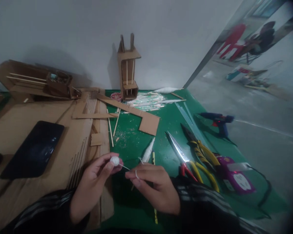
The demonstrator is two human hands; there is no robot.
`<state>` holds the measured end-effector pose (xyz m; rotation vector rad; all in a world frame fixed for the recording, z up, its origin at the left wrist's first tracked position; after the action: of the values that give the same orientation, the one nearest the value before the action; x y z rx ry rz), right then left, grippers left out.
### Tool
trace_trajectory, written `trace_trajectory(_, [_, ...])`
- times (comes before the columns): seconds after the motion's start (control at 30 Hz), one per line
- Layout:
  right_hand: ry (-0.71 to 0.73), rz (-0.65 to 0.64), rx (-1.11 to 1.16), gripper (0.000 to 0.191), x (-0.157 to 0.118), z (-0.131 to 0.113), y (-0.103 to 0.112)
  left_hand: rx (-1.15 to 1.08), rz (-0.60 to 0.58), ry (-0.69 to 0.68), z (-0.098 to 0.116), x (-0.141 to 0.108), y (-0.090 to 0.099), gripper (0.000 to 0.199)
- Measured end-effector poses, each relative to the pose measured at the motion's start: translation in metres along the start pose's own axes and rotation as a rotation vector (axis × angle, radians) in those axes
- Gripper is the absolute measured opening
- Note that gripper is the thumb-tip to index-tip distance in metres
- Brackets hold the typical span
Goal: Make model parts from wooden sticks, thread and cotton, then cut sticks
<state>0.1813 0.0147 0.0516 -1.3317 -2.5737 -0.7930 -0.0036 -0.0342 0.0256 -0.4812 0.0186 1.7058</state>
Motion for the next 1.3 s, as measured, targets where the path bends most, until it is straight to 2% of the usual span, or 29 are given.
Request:
trace_trajectory(0.1, [-0.064, -0.053, 0.189, 0.019, 0.002, 0.000, 0.004, -0.273, 0.015, 0.028, -0.001, 0.002, -0.001, 0.030])
trace_trajectory(0.23, [0.050, -0.194, 0.190, 0.024, 0.005, -0.005, 0.002, -0.419, 0.025, 0.101, -0.001, 0.001, -0.004, 0.028])
trace_trajectory(0.37, [0.111, -0.192, 0.206, 0.026, 0.004, -0.009, 0.003, -0.257, -0.060, 0.145, 0.000, 0.001, -0.004, 0.030])
trace_trajectory(0.53, [0.187, -0.178, 0.079, 0.021, 0.004, -0.009, 0.010, 0.036, -0.208, 0.173, -0.002, 0.002, -0.006, 0.034])
trace_trajectory(0.7, [0.242, -0.122, -0.061, 0.021, 0.004, -0.006, 0.013, 0.072, -0.342, 0.205, -0.007, 0.000, -0.008, 0.036])
trace_trajectory(0.87, [0.193, -0.052, -0.151, 0.020, 0.005, -0.001, 0.015, -0.021, -0.393, 0.260, -0.009, -0.001, -0.011, 0.034])
trace_trajectory(1.03, [0.190, -0.006, -0.234, 0.017, 0.006, 0.003, 0.011, -0.020, -0.435, 0.268, -0.008, -0.005, -0.017, 0.028])
trace_trajectory(1.2, [0.014, 0.041, -0.339, 0.017, 0.008, 0.009, 0.004, 0.008, -0.425, 0.291, -0.007, -0.009, -0.019, 0.024])
trace_trajectory(1.3, [-0.079, 0.041, -0.337, 0.017, 0.009, 0.012, 0.001, 0.011, -0.393, 0.255, -0.005, -0.011, -0.017, 0.020])
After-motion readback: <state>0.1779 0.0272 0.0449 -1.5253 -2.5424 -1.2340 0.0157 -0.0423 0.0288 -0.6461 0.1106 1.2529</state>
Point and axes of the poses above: each hand's wrist, its own x-axis towards the middle knuckle, its own y-axis out of the back of the hand, z = x × y, the point moved 2 cm from there along x, towards the middle knuckle, and after that the axes turned 10 degrees about -x, right-handed, at the moved point
